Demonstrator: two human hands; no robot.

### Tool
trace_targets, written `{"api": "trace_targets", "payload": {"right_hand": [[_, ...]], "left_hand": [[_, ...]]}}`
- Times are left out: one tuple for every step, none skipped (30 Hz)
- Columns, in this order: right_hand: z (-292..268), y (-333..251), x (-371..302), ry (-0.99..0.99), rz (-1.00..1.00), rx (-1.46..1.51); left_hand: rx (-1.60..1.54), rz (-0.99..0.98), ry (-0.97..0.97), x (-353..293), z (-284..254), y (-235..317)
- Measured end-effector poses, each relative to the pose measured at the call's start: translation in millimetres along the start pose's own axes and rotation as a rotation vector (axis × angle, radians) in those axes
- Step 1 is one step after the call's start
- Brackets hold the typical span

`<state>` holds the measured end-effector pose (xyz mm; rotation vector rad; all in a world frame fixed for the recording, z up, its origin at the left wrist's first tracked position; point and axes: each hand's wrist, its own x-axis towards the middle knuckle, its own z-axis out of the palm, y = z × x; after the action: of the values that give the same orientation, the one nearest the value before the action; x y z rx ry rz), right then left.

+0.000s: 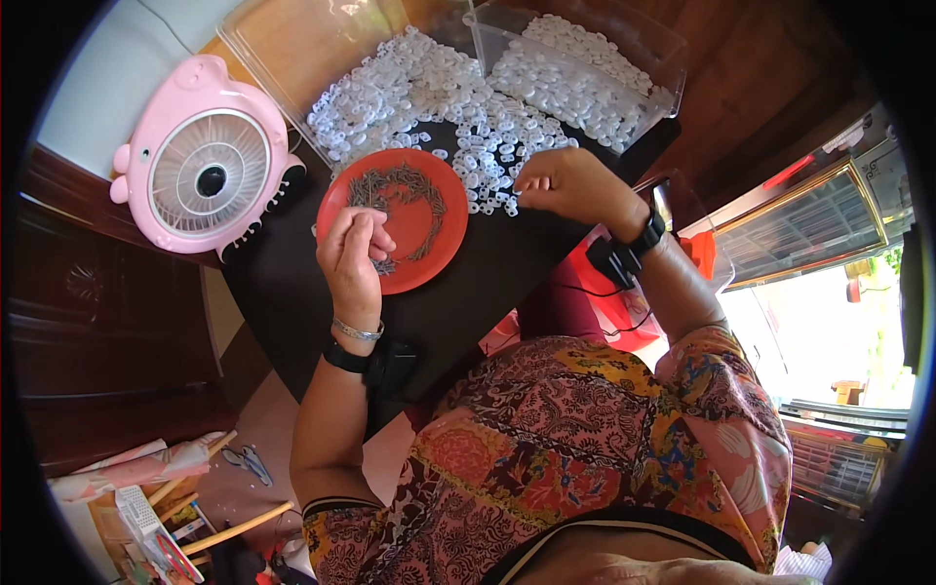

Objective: Assembling small plastic components by attaching metal pins or rings.

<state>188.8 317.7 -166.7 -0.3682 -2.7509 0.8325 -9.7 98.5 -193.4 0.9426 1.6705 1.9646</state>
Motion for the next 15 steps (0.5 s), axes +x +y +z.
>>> {"api": "trace_targets", "payload": {"right_hand": [[8.0, 2.8, -4.7, 0.021, 0.021, -0.025], [12.2, 4.8, -6.4, 0.016, 0.023, -0.026], [16.0, 5.9, -7.6, 0.035, 0.042, -0.036], [20.1, 7.2, -8.4, 0.054, 0.060, -0.047], [24.1, 9.1, -7.6, 0.062, 0.030, -0.032], [28.1, 11.3, -6.0, 0.058, 0.029, -0.033], [32.1, 13.6, -4.1, 0.074, 0.014, -0.066], [34.8, 16.0, -1.5, 0.091, -0.004, -0.098], [36.8, 18.0, 0.1, 0.089, -0.007, -0.099], [38.5, 19.6, 1.6, 0.094, -0.011, -0.120], [39.8, 19.6, 3.7, 0.099, -0.016, -0.139], [39.5, 19.8, 5.9, 0.097, -0.021, -0.137], [38.7, 20.4, 7.8, 0.070, 0.004, -0.125], [38.6, 18.2, 10.3, 0.042, 0.030, -0.112], [38.5, 14.5, 12.1, 0.040, 0.025, -0.111]], "left_hand": [[0.000, -0.004, -0.008, -0.5, -0.2, -0.2], [0.000, -0.006, -0.015, -1.3, 0.3, 0.3], [-0.002, -0.010, -0.013, -1.5, 0.8, 0.8], [0.001, -0.009, -0.026, -1.6, 1.2, 1.2], [0.005, -0.006, -0.039, -1.7, 1.3, 1.2], [0.003, -0.008, -0.035, -2.0, 1.6, 0.7], [0.014, -0.008, -0.046, -2.5, 2.1, 0.3], [0.026, -0.006, -0.056, -1.9, 2.4, -0.1], [0.026, -0.005, -0.051, -1.7, 2.7, -0.7], [0.021, -0.009, -0.054, -1.7, 3.1, -1.7], [0.019, -0.012, -0.055, -1.9, 1.9, -2.4], [0.021, -0.012, -0.050, -1.4, 0.4, -3.4], [0.011, -0.021, -0.053, -0.4, -1.0, -4.6], [0.002, -0.031, -0.055, 1.3, -2.8, -5.3], [0.005, -0.030, -0.050, 2.8, -3.8, -5.0]]}}
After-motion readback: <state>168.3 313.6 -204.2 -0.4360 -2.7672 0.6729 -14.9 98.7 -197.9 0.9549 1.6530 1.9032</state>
